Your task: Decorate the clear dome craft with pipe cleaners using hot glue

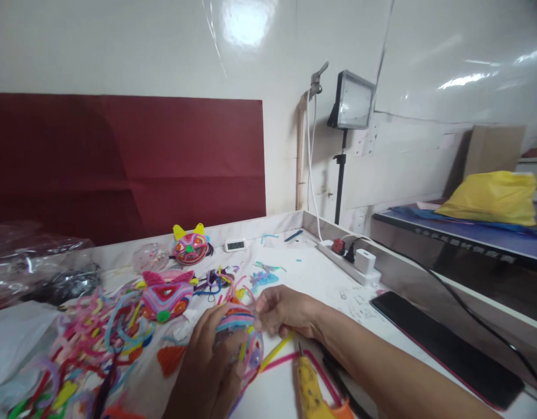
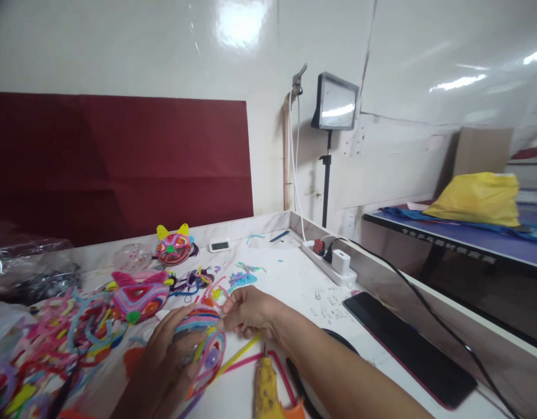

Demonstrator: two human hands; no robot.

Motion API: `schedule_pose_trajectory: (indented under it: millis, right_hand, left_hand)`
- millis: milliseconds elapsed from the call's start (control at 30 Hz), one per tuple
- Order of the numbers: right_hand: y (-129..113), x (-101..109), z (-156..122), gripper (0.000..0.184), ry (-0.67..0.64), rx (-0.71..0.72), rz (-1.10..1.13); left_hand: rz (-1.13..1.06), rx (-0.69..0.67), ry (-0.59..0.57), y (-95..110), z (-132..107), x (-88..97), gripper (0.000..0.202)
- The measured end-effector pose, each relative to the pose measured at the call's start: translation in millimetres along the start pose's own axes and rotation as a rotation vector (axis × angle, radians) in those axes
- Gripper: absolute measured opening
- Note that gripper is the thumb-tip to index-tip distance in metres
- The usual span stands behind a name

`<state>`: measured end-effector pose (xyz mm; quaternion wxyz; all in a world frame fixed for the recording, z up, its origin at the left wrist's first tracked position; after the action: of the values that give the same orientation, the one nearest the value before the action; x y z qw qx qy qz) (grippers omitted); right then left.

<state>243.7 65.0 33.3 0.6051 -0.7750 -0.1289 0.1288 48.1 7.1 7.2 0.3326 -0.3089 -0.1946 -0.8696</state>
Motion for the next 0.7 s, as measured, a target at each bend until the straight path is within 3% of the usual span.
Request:
schedule_pose_trajectory:
  millis: [333,500,700]
  right_hand:
    - [0,-1,-1,0.032,-0.048,-0.062,0.037]
    - [1,-5,-3,0.029,-0.048,-0.087,0.048]
    - [-2,-18,-6,0.019,-0.010,-0.078,0.034]
  left_hand:
    - [-0.134,0.150,-0.073,2,2,7.7,0.064]
    - [-0.250,0.357,-0.151,-12,1,12.3,0.074]
    - [-0.577,0.483,-0.289,-33,6,20.9,0.058]
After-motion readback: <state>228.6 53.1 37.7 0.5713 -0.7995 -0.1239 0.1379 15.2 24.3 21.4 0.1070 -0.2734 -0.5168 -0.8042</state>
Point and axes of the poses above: each hand's wrist, its own z-axis towards the middle knuckle, its own x-axis out of the back of the hand, y = z × x, the point moved 2 cm from there along z, towards the middle knuckle, and after that the axes turned 2 degrees about x, right-handed, at the moved point
